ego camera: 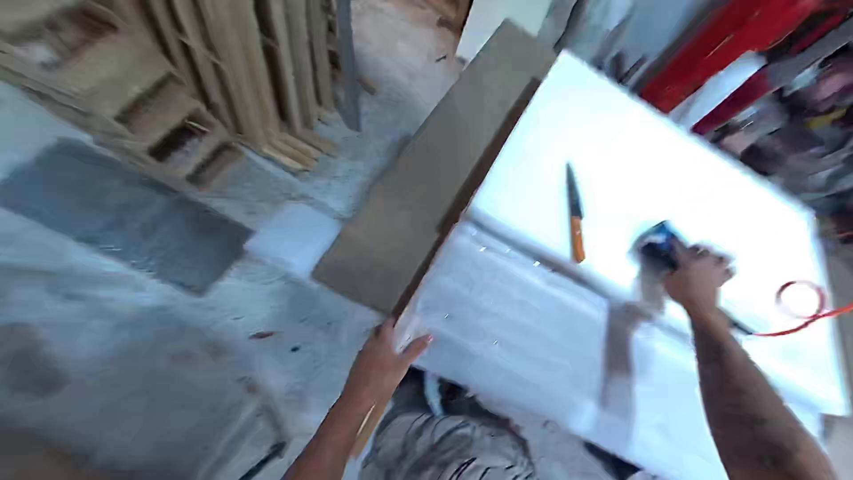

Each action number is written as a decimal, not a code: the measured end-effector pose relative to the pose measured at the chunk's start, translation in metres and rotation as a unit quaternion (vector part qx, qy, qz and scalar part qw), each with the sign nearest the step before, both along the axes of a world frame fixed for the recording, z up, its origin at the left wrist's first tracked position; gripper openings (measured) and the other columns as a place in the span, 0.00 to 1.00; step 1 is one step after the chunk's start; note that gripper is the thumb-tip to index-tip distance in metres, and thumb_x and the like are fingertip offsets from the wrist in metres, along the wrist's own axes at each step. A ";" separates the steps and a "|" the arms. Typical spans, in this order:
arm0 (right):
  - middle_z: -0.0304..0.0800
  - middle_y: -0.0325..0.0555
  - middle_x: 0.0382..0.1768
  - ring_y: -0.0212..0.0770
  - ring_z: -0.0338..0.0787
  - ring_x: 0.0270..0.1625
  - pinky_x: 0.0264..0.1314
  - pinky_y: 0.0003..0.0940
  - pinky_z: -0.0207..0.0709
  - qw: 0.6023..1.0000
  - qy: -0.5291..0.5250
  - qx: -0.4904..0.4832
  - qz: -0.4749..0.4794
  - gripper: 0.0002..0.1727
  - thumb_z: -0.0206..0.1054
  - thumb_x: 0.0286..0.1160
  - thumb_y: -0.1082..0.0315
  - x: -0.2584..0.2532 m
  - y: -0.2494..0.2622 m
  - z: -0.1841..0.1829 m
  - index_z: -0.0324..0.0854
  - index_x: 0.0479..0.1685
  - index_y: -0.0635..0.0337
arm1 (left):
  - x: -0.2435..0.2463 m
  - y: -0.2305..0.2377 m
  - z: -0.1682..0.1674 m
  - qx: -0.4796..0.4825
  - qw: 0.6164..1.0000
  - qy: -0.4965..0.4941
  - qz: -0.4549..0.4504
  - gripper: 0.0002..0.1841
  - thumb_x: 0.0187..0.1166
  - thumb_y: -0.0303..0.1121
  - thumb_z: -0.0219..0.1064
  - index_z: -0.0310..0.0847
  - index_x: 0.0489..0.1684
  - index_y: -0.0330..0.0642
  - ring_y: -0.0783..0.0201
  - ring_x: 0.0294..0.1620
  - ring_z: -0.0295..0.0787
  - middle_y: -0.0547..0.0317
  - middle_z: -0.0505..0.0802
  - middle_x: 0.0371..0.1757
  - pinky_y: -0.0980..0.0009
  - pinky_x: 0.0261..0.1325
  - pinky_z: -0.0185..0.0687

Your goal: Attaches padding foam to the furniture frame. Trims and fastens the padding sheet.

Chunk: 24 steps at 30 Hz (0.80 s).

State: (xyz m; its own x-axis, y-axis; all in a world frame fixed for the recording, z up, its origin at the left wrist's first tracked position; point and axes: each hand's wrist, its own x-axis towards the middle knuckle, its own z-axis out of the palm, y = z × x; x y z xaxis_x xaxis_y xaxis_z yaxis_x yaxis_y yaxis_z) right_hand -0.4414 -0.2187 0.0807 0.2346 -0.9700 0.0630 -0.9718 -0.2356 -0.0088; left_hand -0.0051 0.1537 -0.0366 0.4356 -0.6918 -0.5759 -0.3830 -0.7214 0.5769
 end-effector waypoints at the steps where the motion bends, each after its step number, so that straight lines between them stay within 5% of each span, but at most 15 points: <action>1: 0.70 0.85 0.73 0.91 0.63 0.77 0.71 0.92 0.52 0.999 -0.046 -0.009 -0.001 0.32 0.68 0.76 0.61 0.015 0.011 0.000 0.73 0.83 0.57 | -0.004 0.008 0.001 0.015 1.000 0.014 0.010 0.51 0.67 0.72 0.70 0.61 0.90 0.51 0.39 0.68 0.85 0.38 0.84 0.73 0.33 0.68 0.80; 3: 0.81 0.76 0.65 0.78 0.78 0.71 0.73 0.78 0.66 0.990 -0.140 0.010 -0.009 0.37 0.60 0.82 0.45 0.060 0.029 -0.008 0.69 0.82 0.64 | -0.018 0.020 0.001 0.020 1.000 0.019 0.013 0.48 0.69 0.71 0.70 0.60 0.88 0.57 0.43 0.59 0.91 0.42 0.90 0.62 0.35 0.61 0.85; 5: 0.83 0.76 0.62 0.76 0.84 0.65 0.63 0.76 0.76 0.978 -0.194 0.079 -0.022 0.41 0.62 0.79 0.42 0.109 0.038 -0.025 0.66 0.82 0.67 | -0.033 0.031 0.003 0.014 0.999 0.028 0.008 0.46 0.72 0.68 0.70 0.59 0.88 0.57 0.47 0.53 0.93 0.44 0.92 0.56 0.39 0.55 0.89; 8: 0.71 0.84 0.72 0.84 0.73 0.73 0.64 0.79 0.72 0.976 -0.169 0.128 -0.051 0.37 0.69 0.72 0.54 0.157 0.048 -0.049 0.72 0.73 0.76 | -0.034 0.048 -0.004 0.001 0.996 0.085 0.025 0.44 0.74 0.64 0.70 0.57 0.90 0.59 0.52 0.57 0.93 0.48 0.91 0.62 0.44 0.59 0.90; 10: 0.73 0.81 0.69 0.80 0.80 0.67 0.58 0.76 0.78 0.971 -0.187 0.134 -0.063 0.29 0.71 0.67 0.64 0.163 0.060 -0.040 0.76 0.66 0.75 | -0.026 0.053 -0.012 -0.032 0.987 0.152 0.044 0.41 0.78 0.60 0.69 0.57 0.90 0.61 0.54 0.59 0.93 0.51 0.90 0.66 0.48 0.61 0.91; 12: 0.84 0.74 0.57 0.72 0.86 0.58 0.57 0.73 0.79 0.955 -0.277 0.092 -0.049 0.19 0.69 0.72 0.63 0.148 0.096 -0.027 0.85 0.54 0.71 | -0.019 0.057 -0.016 -0.054 0.974 0.213 0.052 0.37 0.83 0.59 0.64 0.57 0.91 0.62 0.56 0.65 0.90 0.53 0.88 0.71 0.51 0.66 0.89; 16: 0.93 0.50 0.49 0.43 0.93 0.47 0.52 0.47 0.87 0.898 -0.432 -0.061 -0.050 0.18 0.77 0.72 0.56 0.116 0.241 0.029 0.89 0.54 0.59 | -0.011 0.064 -0.021 -0.054 0.964 0.259 0.038 0.36 0.90 0.61 0.50 0.48 0.96 0.62 0.58 0.84 0.74 0.57 0.73 0.88 0.48 0.81 0.74; 18: 0.91 0.46 0.52 0.40 0.93 0.49 0.53 0.42 0.91 0.859 -0.496 -0.123 -0.018 0.20 0.76 0.75 0.59 0.112 0.330 0.054 0.84 0.60 0.60 | -0.008 0.067 -0.027 -0.071 0.963 0.258 0.031 0.37 0.90 0.61 0.46 0.48 0.97 0.58 0.57 0.91 0.61 0.58 0.63 0.94 0.44 0.89 0.61; 20: 0.88 0.47 0.55 0.41 0.90 0.53 0.56 0.43 0.88 0.875 -0.454 -0.167 0.013 0.19 0.65 0.83 0.61 0.125 0.407 0.063 0.79 0.64 0.63 | -0.003 0.063 -0.029 -0.078 0.964 0.252 0.010 0.39 0.89 0.64 0.45 0.49 0.96 0.54 0.54 0.93 0.57 0.56 0.61 0.95 0.40 0.90 0.56; 22: 0.88 0.47 0.53 0.42 0.89 0.53 0.55 0.44 0.85 0.902 -0.406 -0.149 -0.006 0.18 0.56 0.88 0.57 0.156 0.463 0.055 0.79 0.63 0.61 | -0.004 0.060 -0.033 -0.099 0.965 0.243 -0.003 0.41 0.87 0.67 0.47 0.51 0.95 0.52 0.53 0.90 0.63 0.52 0.67 0.92 0.42 0.88 0.62; 24: 0.90 0.40 0.46 0.37 0.91 0.43 0.44 0.37 0.89 0.880 -0.461 -0.108 -0.042 0.17 0.55 0.90 0.51 0.200 0.494 0.029 0.79 0.63 0.50 | -0.006 0.058 -0.037 -0.143 0.965 0.220 -0.017 0.41 0.86 0.67 0.49 0.50 0.95 0.56 0.53 0.88 0.68 0.52 0.68 0.90 0.42 0.85 0.68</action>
